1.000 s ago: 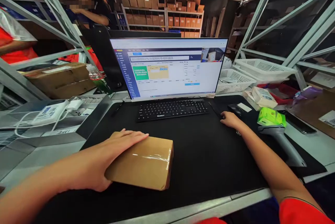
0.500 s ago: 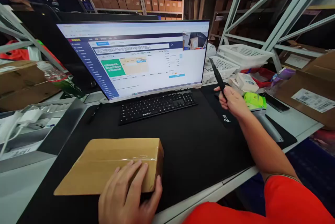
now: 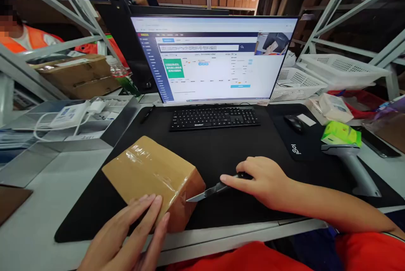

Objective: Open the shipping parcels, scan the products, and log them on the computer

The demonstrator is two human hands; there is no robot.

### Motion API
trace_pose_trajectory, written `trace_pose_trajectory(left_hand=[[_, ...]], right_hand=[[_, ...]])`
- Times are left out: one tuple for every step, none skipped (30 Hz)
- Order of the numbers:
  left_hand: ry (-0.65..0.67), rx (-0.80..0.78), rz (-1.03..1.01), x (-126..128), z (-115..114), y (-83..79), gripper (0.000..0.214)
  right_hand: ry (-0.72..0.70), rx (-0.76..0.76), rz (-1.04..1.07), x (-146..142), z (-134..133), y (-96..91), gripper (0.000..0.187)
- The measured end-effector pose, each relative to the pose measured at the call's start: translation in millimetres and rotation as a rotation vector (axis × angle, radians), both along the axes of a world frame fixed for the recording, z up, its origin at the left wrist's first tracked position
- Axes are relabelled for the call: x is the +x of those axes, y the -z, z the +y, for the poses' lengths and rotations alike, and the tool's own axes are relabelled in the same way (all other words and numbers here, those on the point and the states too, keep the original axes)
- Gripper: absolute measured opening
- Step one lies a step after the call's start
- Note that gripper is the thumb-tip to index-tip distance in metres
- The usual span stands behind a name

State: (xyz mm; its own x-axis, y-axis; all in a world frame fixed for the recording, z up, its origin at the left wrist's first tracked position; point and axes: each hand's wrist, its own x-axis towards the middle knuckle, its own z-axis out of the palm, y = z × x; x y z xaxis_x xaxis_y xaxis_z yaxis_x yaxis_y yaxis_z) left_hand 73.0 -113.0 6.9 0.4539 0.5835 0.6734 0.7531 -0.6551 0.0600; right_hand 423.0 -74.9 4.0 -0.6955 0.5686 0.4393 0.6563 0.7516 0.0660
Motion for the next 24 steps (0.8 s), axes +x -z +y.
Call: trace_pose_trajectory(left_hand=[[-0.025,0.008,0.019,2,-4,2.9,0.047],[-0.048,0.027,0.032,3,-7,5.5,0.047],[-0.069,0.040,0.043,5,-10,7.7,0.047],[-0.076,0.056,0.054,7,-11,9.3,0.045],[-0.076,0.067,0.063,9,-13,10.3,0.042],[-0.070,0.076,0.067,10,-13,10.9,0.038],[-0.063,0.084,0.070,12,-13,11.0,0.035],[-0.055,0.093,0.078,13,-13,11.1,0.032],[-0.047,0.105,0.087,14,-13,11.0,0.031],[-0.040,0.118,0.093,15,-13,11.1,0.030],[-0.034,0.127,0.097,16,-12,11.3,0.030],[-0.027,0.137,0.094,17,-12,11.7,0.028],[-0.020,0.144,0.090,18,-12,12.2,0.026],[-0.012,0.151,0.085,18,-12,12.7,0.024],[0.000,0.160,0.087,18,-12,13.2,0.023],[0.010,0.168,0.090,18,-12,13.6,0.022],[0.019,0.178,0.098,18,-12,13.9,0.021],[0.028,0.190,0.110,18,-12,14.1,0.021],[0.036,0.201,0.122,18,-12,14.1,0.022],[0.039,0.211,0.133,17,-13,14.1,0.022],[0.034,0.214,0.139,17,-13,14.0,0.022],[0.027,0.215,0.141,17,-13,13.9,0.022],[0.018,0.212,0.139,17,-13,13.7,0.022],[0.008,0.210,0.131,17,-13,13.7,0.022]], right_hand=[[-0.017,0.064,-0.018,-4,-3,-2.0,0.058],[-0.030,0.114,-0.023,-8,-6,-4.1,0.056],[-0.039,0.153,-0.022,-11,-9,-5.9,0.053],[-0.044,0.182,-0.022,-14,-12,-7.4,0.050],[-0.044,0.201,-0.028,-15,-15,-8.3,0.049],[-0.042,0.210,-0.037,-16,-17,-8.6,0.049],[-0.040,0.214,-0.045,-16,-19,-8.3,0.048],[-0.036,0.213,-0.052,-16,-21,-7.5,0.048],[-0.032,0.212,-0.055,-16,-23,-6.4,0.047],[-0.027,0.210,-0.058,-16,-25,-5.2,0.046],[-0.024,0.209,-0.060,-16,-26,-4.0,0.045],[-0.023,0.210,-0.064,-16,-28,-3.0,0.045],[-0.024,0.215,-0.069,-17,-29,-2.3,0.044],[-0.027,0.223,-0.073,-17,-30,-1.9,0.043],[-0.030,0.234,-0.075,-18,-31,-1.7,0.042],[-0.034,0.246,-0.075,-18,-32,-1.7,0.041],[-0.036,0.256,-0.073,-18,-32,-1.6,0.040],[-0.035,0.263,-0.071,-17,-33,-1.5,0.040],[-0.031,0.266,-0.071,-17,-33,-1.2,0.040],[-0.026,0.267,-0.072,-16,-33,-0.8,0.041],[-0.021,0.269,-0.073,-16,-33,-0.3,0.042],[-0.016,0.273,-0.073,-16,-33,0.4,0.042],[-0.015,0.281,-0.069,-17,-33,1.0,0.042],[-0.015,0.290,-0.064,-18,-34,1.7,0.042]])
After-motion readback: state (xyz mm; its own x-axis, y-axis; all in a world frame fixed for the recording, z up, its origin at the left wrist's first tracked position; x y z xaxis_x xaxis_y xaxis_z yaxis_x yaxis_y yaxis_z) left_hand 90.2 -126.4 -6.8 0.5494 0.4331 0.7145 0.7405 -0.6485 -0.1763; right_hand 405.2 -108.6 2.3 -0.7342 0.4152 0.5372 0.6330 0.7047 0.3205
